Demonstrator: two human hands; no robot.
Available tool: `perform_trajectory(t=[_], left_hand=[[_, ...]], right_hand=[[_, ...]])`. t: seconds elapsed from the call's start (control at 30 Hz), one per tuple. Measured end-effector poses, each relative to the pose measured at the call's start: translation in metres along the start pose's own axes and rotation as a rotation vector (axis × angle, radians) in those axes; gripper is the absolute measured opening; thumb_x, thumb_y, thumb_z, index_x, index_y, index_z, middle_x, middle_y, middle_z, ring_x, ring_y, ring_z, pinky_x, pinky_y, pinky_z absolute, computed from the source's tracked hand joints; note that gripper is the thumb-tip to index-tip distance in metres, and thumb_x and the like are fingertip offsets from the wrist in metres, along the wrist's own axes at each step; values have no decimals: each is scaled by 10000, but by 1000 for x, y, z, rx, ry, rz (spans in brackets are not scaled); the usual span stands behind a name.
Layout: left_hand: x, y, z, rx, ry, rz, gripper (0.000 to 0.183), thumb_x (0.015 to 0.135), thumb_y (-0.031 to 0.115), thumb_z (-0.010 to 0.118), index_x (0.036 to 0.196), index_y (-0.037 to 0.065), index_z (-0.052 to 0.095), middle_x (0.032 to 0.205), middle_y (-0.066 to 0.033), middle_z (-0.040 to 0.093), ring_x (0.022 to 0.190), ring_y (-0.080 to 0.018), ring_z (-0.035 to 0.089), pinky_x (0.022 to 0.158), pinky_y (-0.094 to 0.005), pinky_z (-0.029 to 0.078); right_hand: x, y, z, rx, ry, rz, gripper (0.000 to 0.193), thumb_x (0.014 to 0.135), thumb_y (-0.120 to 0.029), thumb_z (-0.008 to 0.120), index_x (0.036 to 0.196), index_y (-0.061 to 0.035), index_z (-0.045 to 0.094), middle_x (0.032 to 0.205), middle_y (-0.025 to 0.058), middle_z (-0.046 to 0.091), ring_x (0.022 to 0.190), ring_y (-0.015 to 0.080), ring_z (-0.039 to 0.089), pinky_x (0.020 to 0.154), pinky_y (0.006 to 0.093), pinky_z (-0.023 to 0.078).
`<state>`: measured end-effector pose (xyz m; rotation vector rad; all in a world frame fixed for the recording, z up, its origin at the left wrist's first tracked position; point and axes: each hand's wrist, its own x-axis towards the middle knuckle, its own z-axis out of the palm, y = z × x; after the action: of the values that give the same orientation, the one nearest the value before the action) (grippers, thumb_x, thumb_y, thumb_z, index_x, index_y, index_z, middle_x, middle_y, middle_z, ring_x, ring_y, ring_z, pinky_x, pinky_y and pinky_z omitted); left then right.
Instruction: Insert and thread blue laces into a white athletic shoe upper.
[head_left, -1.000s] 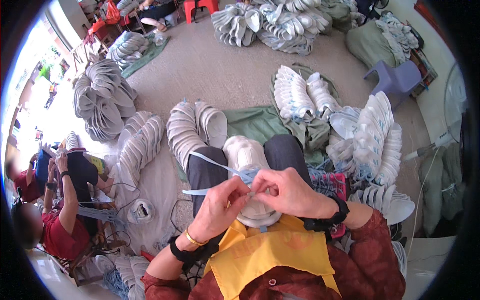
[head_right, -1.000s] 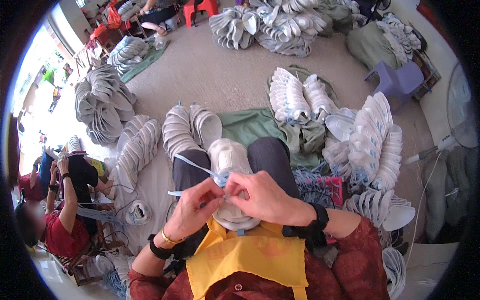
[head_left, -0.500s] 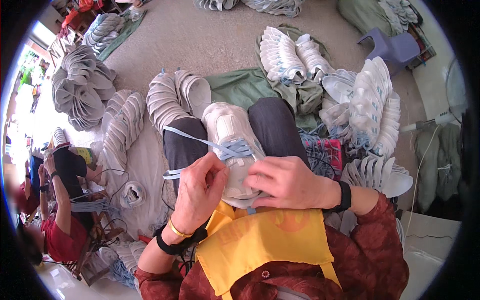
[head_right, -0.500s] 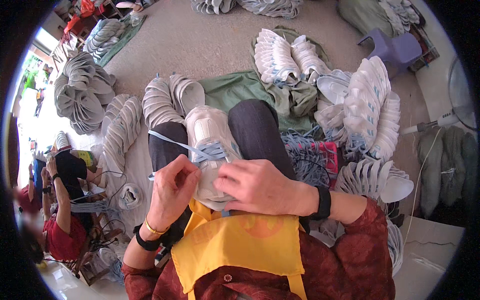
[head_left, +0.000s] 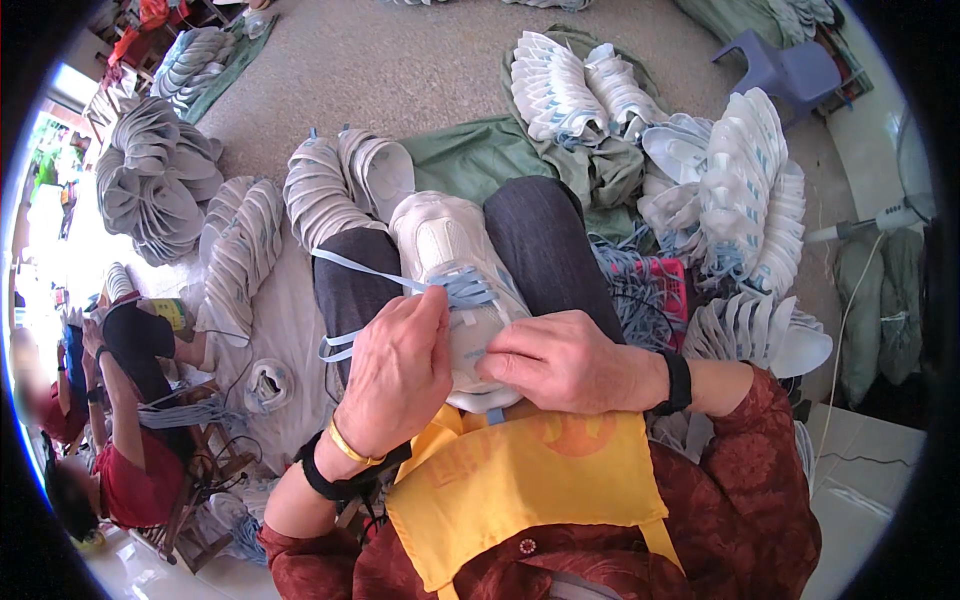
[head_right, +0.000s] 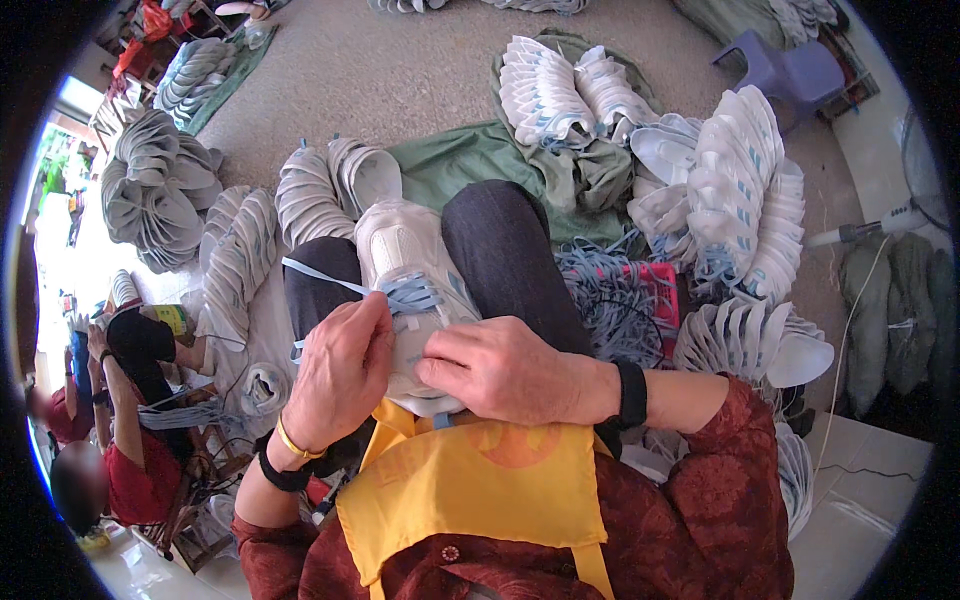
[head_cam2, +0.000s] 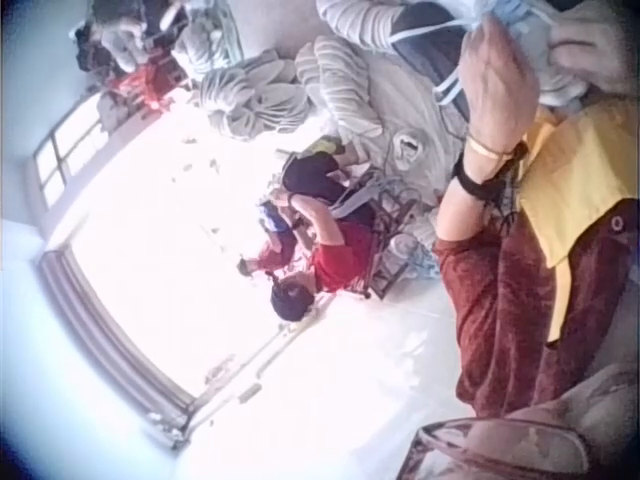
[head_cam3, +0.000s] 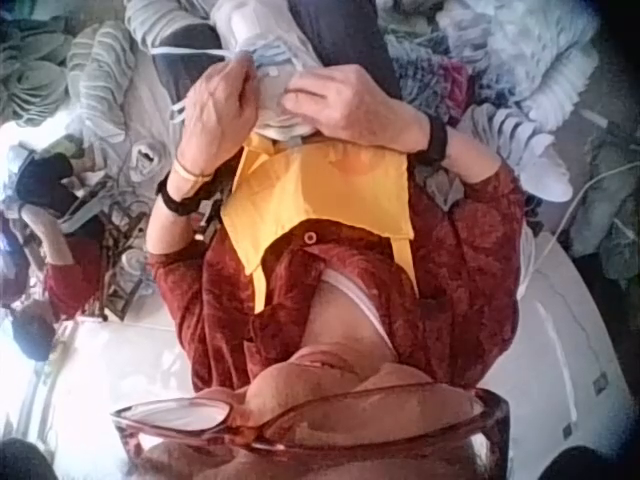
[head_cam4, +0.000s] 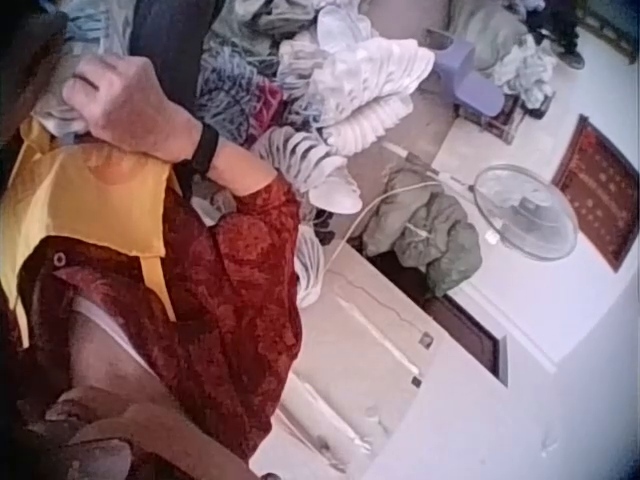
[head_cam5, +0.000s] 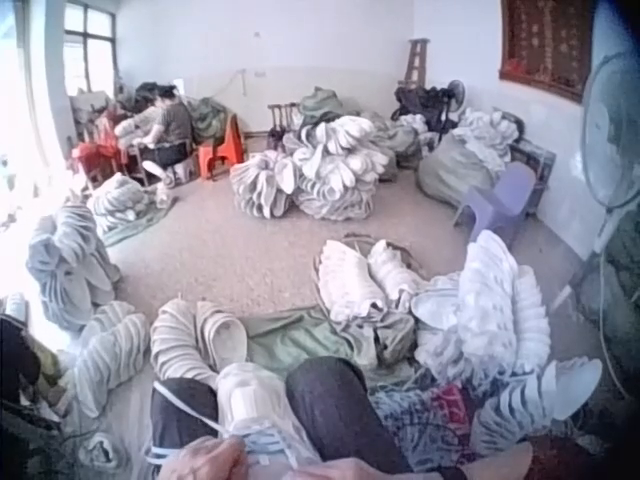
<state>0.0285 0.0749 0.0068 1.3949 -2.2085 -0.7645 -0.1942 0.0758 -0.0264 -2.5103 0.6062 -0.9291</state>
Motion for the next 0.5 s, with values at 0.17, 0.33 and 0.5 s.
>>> perform_trajectory(t=[0.17, 0.33, 0.5], left_hand=[[8, 3, -4, 72, -90, 59, 81, 904, -8, 589, 933, -14, 514, 796, -206, 553, 811, -431, 565, 695, -496, 433], [14, -10, -3, 2, -166, 96, 97, 879, -13, 598, 939, -2, 522, 800, -197, 556, 810, -429, 565, 697, -493, 438], [14, -6, 8, -66, -49, 100, 115, 860, -53, 591, 933, 0, 519, 809, -189, 570, 797, -424, 580, 709, -474, 460]], right_hand=[[-1, 1, -1, 21, -32, 12, 195, 753, -127, 686, 910, -48, 602, 871, 68, 565, 784, 247, 670, 649, 352, 570], [1, 2, 1, 69, -2, 40, 177, 759, -115, 685, 899, -55, 597, 872, 64, 567, 773, 255, 671, 639, 361, 569], [-4, 4, 5, 81, -4, 76, 161, 787, -89, 705, 917, -54, 617, 885, 64, 582, 767, 260, 673, 625, 362, 566]])
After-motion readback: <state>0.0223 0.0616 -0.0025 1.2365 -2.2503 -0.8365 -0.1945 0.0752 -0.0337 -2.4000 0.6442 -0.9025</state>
